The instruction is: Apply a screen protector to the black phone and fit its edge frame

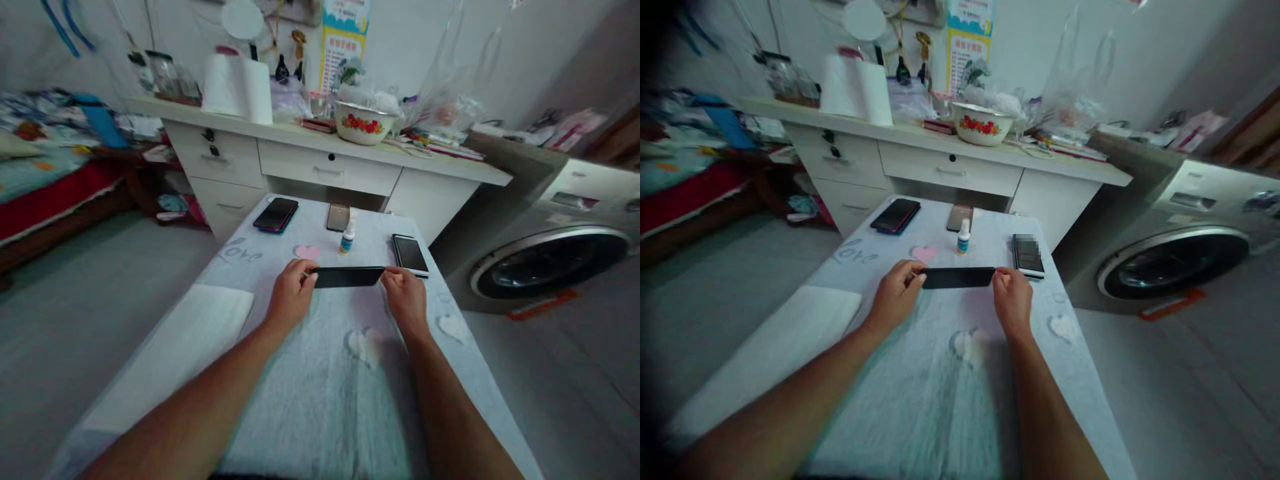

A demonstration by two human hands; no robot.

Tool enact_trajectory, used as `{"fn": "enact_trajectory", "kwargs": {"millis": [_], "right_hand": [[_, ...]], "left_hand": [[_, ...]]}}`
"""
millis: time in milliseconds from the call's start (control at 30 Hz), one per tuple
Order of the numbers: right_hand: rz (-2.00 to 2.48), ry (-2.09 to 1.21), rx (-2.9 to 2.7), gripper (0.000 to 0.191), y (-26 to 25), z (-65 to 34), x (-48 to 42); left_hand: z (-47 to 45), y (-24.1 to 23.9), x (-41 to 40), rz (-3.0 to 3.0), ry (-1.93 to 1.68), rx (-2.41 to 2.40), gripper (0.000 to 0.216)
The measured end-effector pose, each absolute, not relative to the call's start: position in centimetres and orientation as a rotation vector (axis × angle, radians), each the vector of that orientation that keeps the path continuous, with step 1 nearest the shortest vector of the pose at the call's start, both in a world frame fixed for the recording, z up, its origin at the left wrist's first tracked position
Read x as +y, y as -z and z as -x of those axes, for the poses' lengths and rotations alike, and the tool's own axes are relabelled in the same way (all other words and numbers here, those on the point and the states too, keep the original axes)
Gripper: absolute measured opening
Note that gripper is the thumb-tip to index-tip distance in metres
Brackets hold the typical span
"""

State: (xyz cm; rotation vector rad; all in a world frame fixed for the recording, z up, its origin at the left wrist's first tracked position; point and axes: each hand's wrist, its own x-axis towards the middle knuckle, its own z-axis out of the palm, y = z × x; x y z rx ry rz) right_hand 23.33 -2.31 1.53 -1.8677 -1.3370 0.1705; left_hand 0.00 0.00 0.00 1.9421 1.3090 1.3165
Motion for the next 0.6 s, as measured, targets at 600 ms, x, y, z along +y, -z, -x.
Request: {"fn": "enact_trajectory", "kwargs": {"millis": [600], "right_hand": [[2.049,-0.149,-1.614,0.025,-0.92,-23.33,-2.0]], "left_hand": [[-0.19,-0.26,-0.08,-1.919,-1.315,1.312,0.013]]}}
